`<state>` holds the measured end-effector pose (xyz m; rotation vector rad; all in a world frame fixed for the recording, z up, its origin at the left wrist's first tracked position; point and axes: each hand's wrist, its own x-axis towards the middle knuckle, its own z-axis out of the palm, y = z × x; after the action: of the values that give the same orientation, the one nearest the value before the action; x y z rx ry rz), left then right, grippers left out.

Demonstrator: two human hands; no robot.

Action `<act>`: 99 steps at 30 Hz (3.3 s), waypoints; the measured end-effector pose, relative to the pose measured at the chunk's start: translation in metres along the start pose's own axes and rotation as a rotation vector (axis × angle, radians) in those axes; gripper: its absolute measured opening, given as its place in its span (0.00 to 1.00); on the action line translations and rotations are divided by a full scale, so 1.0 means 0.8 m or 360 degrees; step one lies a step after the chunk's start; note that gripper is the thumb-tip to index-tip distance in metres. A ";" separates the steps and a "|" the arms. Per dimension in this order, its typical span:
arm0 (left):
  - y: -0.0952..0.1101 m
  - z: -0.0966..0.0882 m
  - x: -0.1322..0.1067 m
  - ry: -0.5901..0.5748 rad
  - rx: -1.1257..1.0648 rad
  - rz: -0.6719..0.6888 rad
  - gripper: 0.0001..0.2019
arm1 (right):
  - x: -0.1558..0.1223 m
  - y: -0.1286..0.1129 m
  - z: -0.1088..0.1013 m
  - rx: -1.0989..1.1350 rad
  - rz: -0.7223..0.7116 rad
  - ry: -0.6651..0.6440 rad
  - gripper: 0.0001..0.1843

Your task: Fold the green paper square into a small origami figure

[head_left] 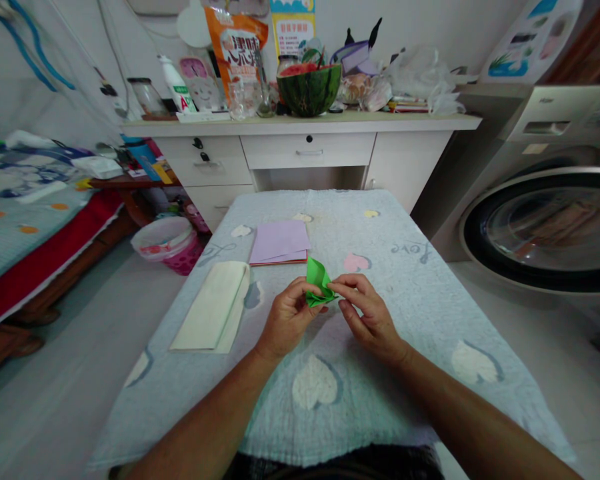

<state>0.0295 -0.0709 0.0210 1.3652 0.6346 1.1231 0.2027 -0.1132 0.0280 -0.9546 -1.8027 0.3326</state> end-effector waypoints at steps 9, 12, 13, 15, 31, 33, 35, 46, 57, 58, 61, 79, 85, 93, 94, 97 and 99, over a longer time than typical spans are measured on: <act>-0.001 0.003 0.001 -0.0032 0.0010 -0.0067 0.07 | 0.004 0.007 0.001 0.0159 0.0233 0.0088 0.13; -0.002 0.003 0.001 -0.0048 0.0020 -0.0078 0.07 | 0.005 0.009 0.001 0.0289 0.0398 0.0106 0.08; -0.002 0.003 0.001 -0.0050 0.0019 -0.0081 0.07 | 0.004 0.011 0.001 0.0331 0.0450 0.0112 0.06; -0.003 0.003 0.001 -0.0063 0.0029 -0.0085 0.07 | 0.003 0.014 0.002 0.0415 0.0540 0.0132 0.05; -0.006 0.003 0.000 -0.0079 -0.0003 -0.0120 0.06 | 0.005 0.005 0.001 0.0222 0.0247 0.0148 0.10; -0.004 0.004 0.000 -0.0070 0.0018 -0.0112 0.06 | 0.004 0.005 0.002 0.0192 0.0214 0.0141 0.12; -0.002 0.004 0.000 -0.0064 0.0041 -0.0099 0.06 | 0.002 0.005 0.003 0.0165 0.0196 0.0127 0.13; -0.006 0.003 -0.005 -0.0004 0.0061 -0.0089 0.15 | 0.001 0.001 -0.002 0.0187 0.0139 0.0006 0.12; -0.006 -0.002 -0.002 -0.0064 0.0308 0.0081 0.06 | 0.002 -0.003 -0.006 0.0227 0.0220 -0.0029 0.11; -0.006 -0.001 -0.002 -0.0064 0.0297 0.0075 0.05 | 0.002 -0.003 -0.006 0.0223 0.0215 -0.0030 0.11; -0.005 -0.001 -0.002 -0.0074 0.0272 0.0069 0.05 | 0.001 -0.001 -0.006 0.0213 0.0174 -0.0058 0.13; -0.003 -0.008 -0.001 -0.0218 0.0474 0.0203 0.02 | 0.001 -0.002 -0.006 0.0459 0.0353 0.0000 0.06; -0.001 -0.006 -0.003 -0.0431 0.0545 0.0151 0.02 | 0.000 0.015 0.001 0.0543 0.0743 0.0056 0.10; 0.002 -0.002 -0.003 -0.0483 0.0589 0.0160 0.01 | 0.006 0.018 0.000 0.0557 0.0733 0.0006 0.12; 0.003 -0.002 -0.003 -0.0481 0.0585 0.0157 0.02 | 0.006 0.018 0.000 0.0538 0.0720 0.0014 0.11; 0.002 -0.002 -0.004 -0.0492 0.0573 0.0148 0.05 | 0.005 0.020 0.001 0.0453 0.0676 0.0051 0.09; 0.000 -0.003 -0.004 -0.0510 0.0587 0.0157 0.08 | 0.004 0.021 0.002 0.0375 0.0647 0.0087 0.08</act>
<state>0.0262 -0.0729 0.0196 1.8652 0.5602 0.8613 0.2085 -0.1000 0.0194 -1.1439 -1.4725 0.7480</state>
